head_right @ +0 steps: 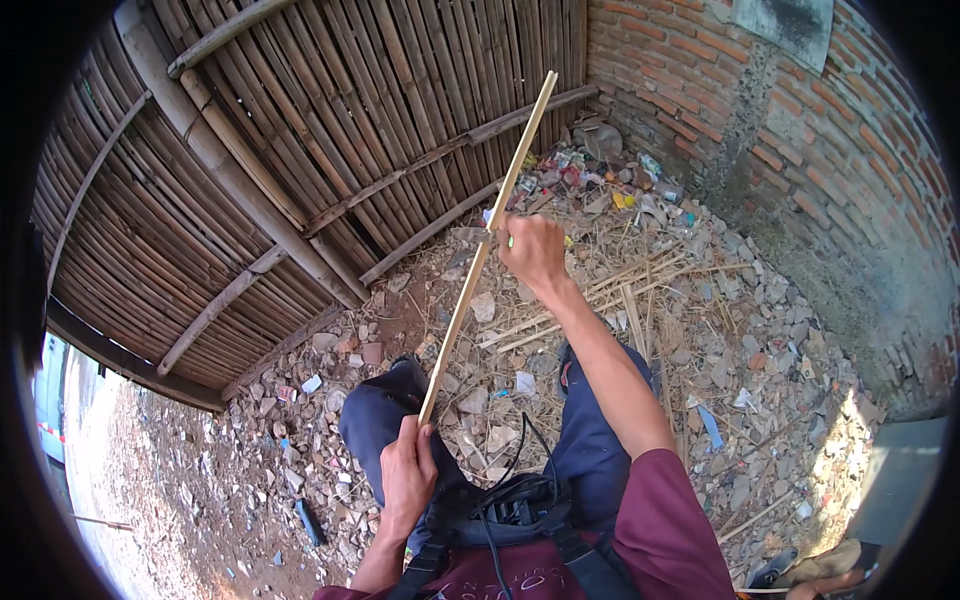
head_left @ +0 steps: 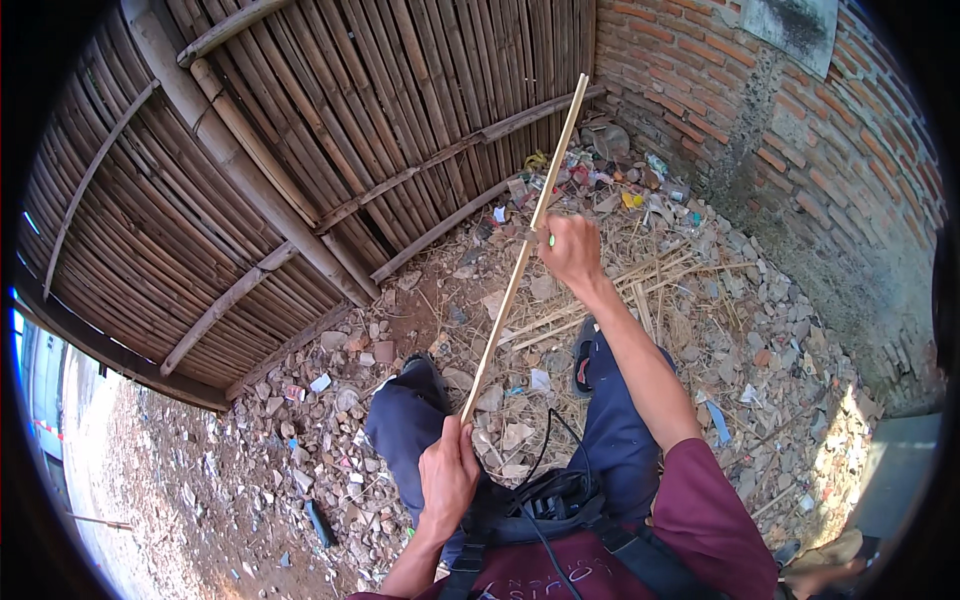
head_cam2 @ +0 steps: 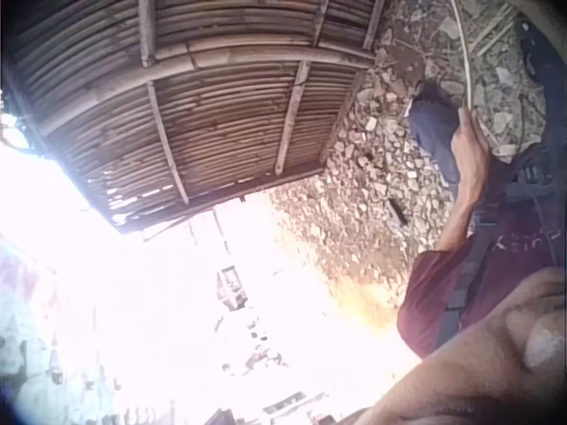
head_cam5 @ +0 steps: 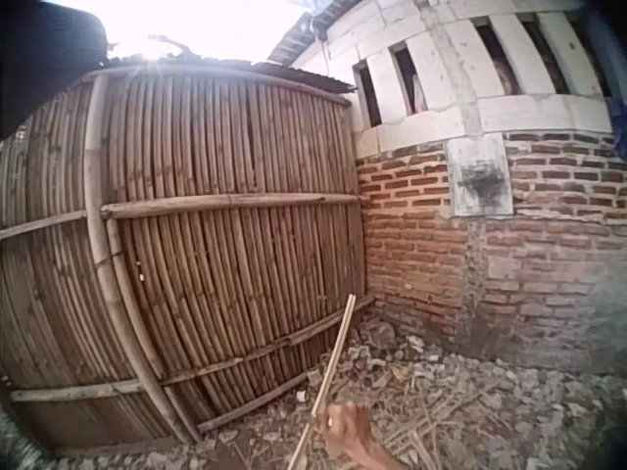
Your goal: The person uses a small knife to shave and smooth the edges of a long, thin strip of bamboo while sitting in an outdoor workshop area.
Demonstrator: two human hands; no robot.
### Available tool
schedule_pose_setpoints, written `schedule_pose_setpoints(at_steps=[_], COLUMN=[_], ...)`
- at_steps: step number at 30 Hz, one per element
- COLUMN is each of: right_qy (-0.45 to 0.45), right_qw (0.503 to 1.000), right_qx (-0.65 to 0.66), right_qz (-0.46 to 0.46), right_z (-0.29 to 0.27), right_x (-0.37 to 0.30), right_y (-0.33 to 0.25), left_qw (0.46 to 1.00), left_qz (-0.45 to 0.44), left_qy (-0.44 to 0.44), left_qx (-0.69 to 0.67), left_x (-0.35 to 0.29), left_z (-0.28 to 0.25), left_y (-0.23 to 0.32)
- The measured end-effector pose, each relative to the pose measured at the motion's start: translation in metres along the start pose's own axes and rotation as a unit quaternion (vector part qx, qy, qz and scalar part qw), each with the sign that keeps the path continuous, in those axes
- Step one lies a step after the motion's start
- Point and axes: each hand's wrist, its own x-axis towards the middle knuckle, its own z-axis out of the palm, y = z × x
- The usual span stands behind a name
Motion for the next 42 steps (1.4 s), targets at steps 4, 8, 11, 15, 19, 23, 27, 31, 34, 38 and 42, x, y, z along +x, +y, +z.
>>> schedule_pose_setpoints(at_steps=[4,8,11,15,19,23,27,31,34,38,42], right_qy=[0.01,0.079,0.074,-0.004,0.005,-0.027,-0.033,-0.017,-0.062,-0.027,-0.003], right_qw=[1.0,0.985,0.986,0.988,0.995,0.998,0.999,1.0,0.996,0.999,0.999], right_qx=[-0.007,-0.021,-0.082,-0.05,-0.03,0.014,-0.002,-0.021,0.001,0.006,-0.002], right_qz=[0.022,0.149,0.123,0.143,0.097,0.058,-0.002,-0.016,0.063,0.027,0.034], right_z=[0.002,0.0,-0.017,-0.016,-0.011,-0.009,-0.005,-0.005,-0.008,-0.007,-0.007], right_x=[0.003,0.017,0.024,0.013,0.004,-0.007,-0.017,-0.013,-0.005,-0.004,0.001], right_y=[-0.001,0.038,0.062,0.061,0.04,0.019,0.008,0.006,0.011,0.02,0.025], left_qw=[1.0,1.0,0.999,0.998,0.997,0.998,0.999,1.0,1.0,1.0,0.999], left_qz=[0.001,0.002,-0.006,-0.025,-0.024,-0.022,-0.014,-0.012,-0.007,-0.011,-0.019], left_qy=[0.001,-0.012,-0.034,-0.058,-0.059,-0.038,-0.024,-0.015,-0.017,-0.021,-0.025], left_qx=[0.002,-0.003,0.004,-0.023,-0.04,-0.047,-0.028,-0.018,-0.002,0.001,-0.006], left_x=[0.001,-0.012,-0.029,-0.027,-0.015,-0.008,-0.005,-0.007,-0.011,-0.014,-0.017], left_z=[-0.001,-0.001,-0.004,-0.009,-0.011,-0.006,-0.002,-0.003,-0.004,-0.004,-0.007], left_y=[0.0,-0.005,-0.012,-0.016,-0.008,-0.008,-0.006,-0.005,-0.005,-0.005,0.0])
